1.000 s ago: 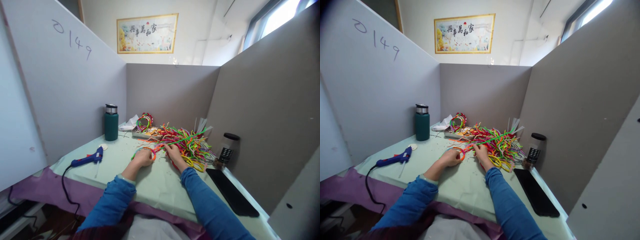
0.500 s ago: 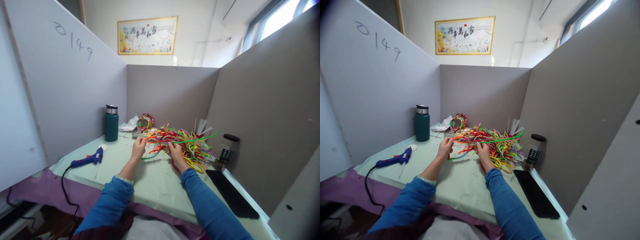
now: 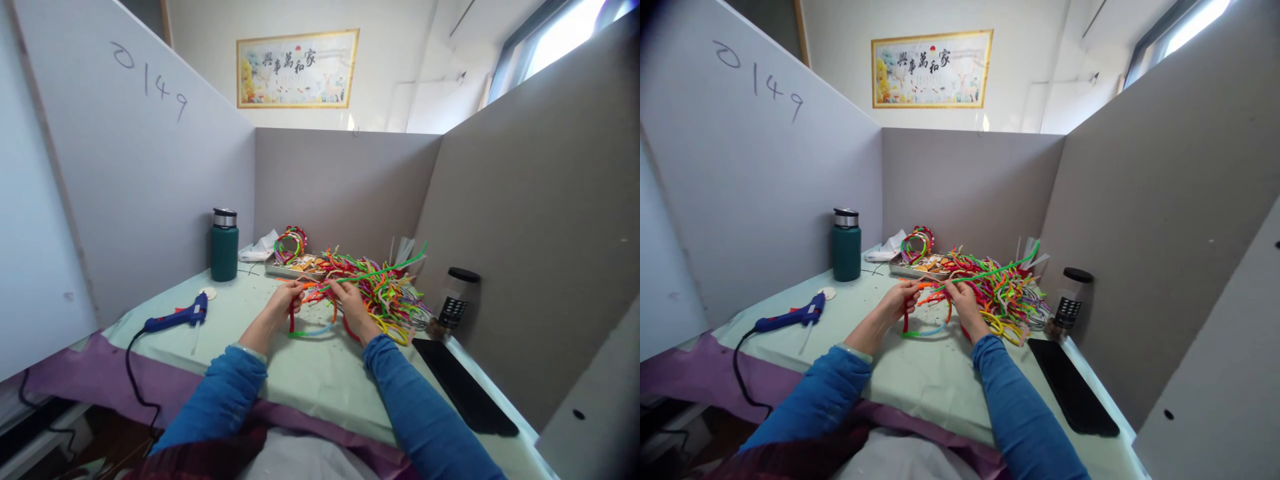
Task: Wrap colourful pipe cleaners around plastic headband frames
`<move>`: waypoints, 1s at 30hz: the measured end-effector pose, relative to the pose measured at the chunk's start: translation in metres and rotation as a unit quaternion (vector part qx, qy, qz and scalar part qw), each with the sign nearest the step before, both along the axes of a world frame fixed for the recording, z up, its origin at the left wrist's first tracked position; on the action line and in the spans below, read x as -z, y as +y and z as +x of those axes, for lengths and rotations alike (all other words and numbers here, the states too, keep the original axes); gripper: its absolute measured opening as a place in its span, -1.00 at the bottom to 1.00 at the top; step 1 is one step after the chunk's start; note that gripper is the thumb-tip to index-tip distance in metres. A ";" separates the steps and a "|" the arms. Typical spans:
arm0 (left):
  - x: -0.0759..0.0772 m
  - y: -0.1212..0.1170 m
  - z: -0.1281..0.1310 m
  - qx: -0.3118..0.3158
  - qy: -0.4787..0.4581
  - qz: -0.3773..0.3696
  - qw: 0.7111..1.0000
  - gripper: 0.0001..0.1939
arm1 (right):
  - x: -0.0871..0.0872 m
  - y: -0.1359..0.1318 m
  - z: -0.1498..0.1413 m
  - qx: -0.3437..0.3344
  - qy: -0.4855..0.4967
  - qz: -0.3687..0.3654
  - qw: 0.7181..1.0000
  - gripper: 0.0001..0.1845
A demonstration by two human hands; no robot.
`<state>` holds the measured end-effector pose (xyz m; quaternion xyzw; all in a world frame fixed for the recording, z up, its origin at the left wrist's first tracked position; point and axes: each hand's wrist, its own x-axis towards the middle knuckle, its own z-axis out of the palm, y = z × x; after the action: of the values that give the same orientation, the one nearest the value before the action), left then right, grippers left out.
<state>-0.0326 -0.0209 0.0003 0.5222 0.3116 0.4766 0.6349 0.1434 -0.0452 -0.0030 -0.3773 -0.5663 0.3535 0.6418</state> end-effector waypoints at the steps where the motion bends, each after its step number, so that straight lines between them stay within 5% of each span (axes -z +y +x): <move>1: 0.000 0.000 0.000 0.013 0.005 -0.002 1.000 -0.79 | 0.001 0.000 0.000 0.004 -0.007 -0.002 1.000 -0.58; 10: -0.006 -0.012 0.008 -0.024 0.151 0.074 0.985 -0.71 | 0.014 0.011 -0.002 0.025 -0.107 -0.018 0.994 -0.61; 15: -0.002 -0.006 0.009 -0.018 0.159 0.046 0.986 -0.73 | 0.012 0.018 0.009 0.167 -0.026 -0.048 0.984 -0.66; 21: -0.001 -0.001 0.011 -0.042 0.159 0.018 0.986 -0.85 | 0.014 0.012 0.008 0.001 -0.100 -0.050 0.994 -0.63; 25: -0.001 -0.001 0.012 -0.063 0.220 0.027 0.973 -0.89 | 0.019 0.015 -0.001 0.044 -0.141 -0.029 0.989 -0.59; 30: 0.005 0.000 0.010 -0.021 0.294 0.133 0.946 -0.75 | 0.018 0.016 -0.002 0.034 -0.141 -0.015 0.989 -0.60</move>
<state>-0.0223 -0.0204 -0.0044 0.7124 0.4286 0.3523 0.4297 0.1417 -0.0297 -0.0215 -0.4519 -0.6327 0.2836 0.5613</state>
